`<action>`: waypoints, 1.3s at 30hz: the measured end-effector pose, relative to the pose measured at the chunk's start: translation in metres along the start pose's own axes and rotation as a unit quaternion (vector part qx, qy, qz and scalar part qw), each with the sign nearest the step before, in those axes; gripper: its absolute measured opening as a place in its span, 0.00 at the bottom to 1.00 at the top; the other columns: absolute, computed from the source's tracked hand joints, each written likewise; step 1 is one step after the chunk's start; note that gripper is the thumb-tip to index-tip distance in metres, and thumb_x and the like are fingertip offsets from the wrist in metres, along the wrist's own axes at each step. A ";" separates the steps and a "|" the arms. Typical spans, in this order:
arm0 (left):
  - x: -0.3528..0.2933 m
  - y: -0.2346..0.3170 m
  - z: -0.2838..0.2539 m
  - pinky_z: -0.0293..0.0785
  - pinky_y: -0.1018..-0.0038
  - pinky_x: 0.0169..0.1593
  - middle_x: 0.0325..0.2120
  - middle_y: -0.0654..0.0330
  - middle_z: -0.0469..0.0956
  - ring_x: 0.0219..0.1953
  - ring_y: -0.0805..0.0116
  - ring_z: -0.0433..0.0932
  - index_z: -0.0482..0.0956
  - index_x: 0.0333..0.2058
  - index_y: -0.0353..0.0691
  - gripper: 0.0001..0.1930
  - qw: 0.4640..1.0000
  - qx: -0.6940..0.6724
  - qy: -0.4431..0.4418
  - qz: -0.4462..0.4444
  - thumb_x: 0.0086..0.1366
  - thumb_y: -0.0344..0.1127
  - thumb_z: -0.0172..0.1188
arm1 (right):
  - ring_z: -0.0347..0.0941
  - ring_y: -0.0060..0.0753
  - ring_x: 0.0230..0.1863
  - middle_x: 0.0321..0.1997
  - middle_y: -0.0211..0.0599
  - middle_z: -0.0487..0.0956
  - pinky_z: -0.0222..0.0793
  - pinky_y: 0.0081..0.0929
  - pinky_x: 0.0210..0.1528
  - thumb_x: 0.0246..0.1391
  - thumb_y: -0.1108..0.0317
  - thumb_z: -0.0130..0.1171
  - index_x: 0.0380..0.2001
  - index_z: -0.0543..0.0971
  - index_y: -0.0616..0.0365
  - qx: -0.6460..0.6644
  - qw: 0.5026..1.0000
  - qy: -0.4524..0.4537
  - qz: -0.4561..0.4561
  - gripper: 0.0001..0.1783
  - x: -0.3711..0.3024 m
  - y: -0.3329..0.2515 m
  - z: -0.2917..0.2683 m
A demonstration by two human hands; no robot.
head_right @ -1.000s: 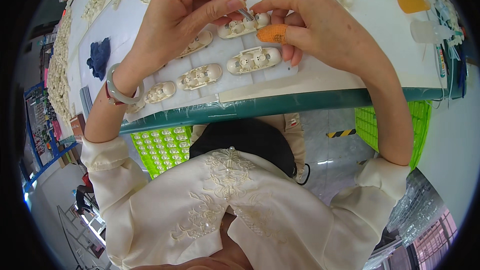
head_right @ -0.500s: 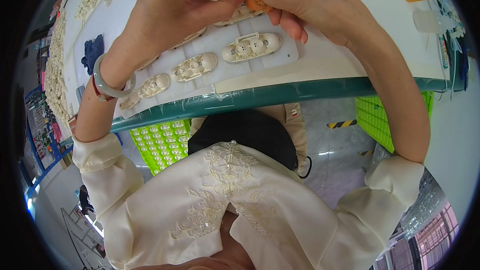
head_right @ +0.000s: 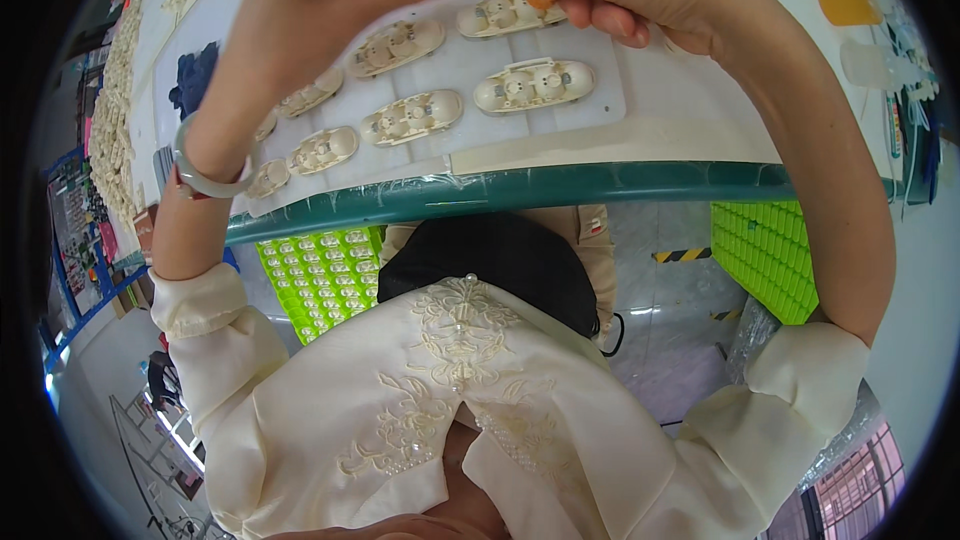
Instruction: Assembling small white plastic components by applying adhesive and trimming excess material.
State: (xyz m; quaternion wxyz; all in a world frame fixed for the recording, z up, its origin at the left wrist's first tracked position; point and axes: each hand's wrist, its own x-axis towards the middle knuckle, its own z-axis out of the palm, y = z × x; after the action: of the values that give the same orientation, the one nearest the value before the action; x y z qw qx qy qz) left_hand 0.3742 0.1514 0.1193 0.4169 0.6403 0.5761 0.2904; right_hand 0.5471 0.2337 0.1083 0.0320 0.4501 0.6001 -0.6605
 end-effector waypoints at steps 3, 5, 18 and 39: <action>-0.002 -0.008 0.005 0.72 0.84 0.29 0.21 0.60 0.77 0.25 0.79 0.75 0.73 0.29 0.31 0.07 0.999 -0.030 0.007 0.025 0.54 0.24 0.62 | 0.61 0.16 0.12 0.20 0.32 0.72 0.53 0.12 0.10 0.49 0.71 0.52 0.27 0.72 0.64 0.006 1.000 -0.008 -0.002 0.06 0.000 -0.002 0.002; -0.001 -0.007 0.006 0.73 0.83 0.29 0.21 0.60 0.76 0.25 0.78 0.75 0.73 0.29 0.32 0.07 1.000 0.000 0.009 0.011 0.53 0.24 0.62 | 0.62 0.16 0.13 0.21 0.32 0.72 0.53 0.12 0.10 0.49 0.72 0.52 0.27 0.72 0.63 -0.003 1.000 0.007 -0.004 0.05 0.000 -0.002 0.003; -0.001 -0.006 0.012 0.76 0.80 0.29 0.23 0.62 0.76 0.25 0.75 0.77 0.74 0.23 0.33 0.05 0.993 0.089 0.009 0.078 0.47 0.21 0.61 | 0.61 0.15 0.12 0.21 0.31 0.72 0.52 0.12 0.10 0.49 0.72 0.52 0.36 0.75 0.67 0.011 0.998 -0.055 -0.004 0.12 -0.001 -0.001 -0.008; 0.004 -0.017 -0.007 0.72 0.83 0.28 0.22 0.60 0.76 0.27 0.77 0.76 0.71 0.27 0.34 0.06 0.977 -0.189 0.090 0.032 0.52 0.21 0.60 | 0.58 0.17 0.10 0.14 0.30 0.71 0.47 0.17 0.11 0.44 0.71 0.56 0.23 0.77 0.61 -0.123 0.990 -0.029 0.057 0.05 0.008 -0.029 0.007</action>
State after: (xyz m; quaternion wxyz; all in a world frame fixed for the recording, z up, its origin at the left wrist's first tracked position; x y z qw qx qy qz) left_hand 0.3606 0.1568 0.1074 0.4674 0.5389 0.5253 0.4640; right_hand 0.5212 0.2396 0.1248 0.1420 0.4566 0.6489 -0.5919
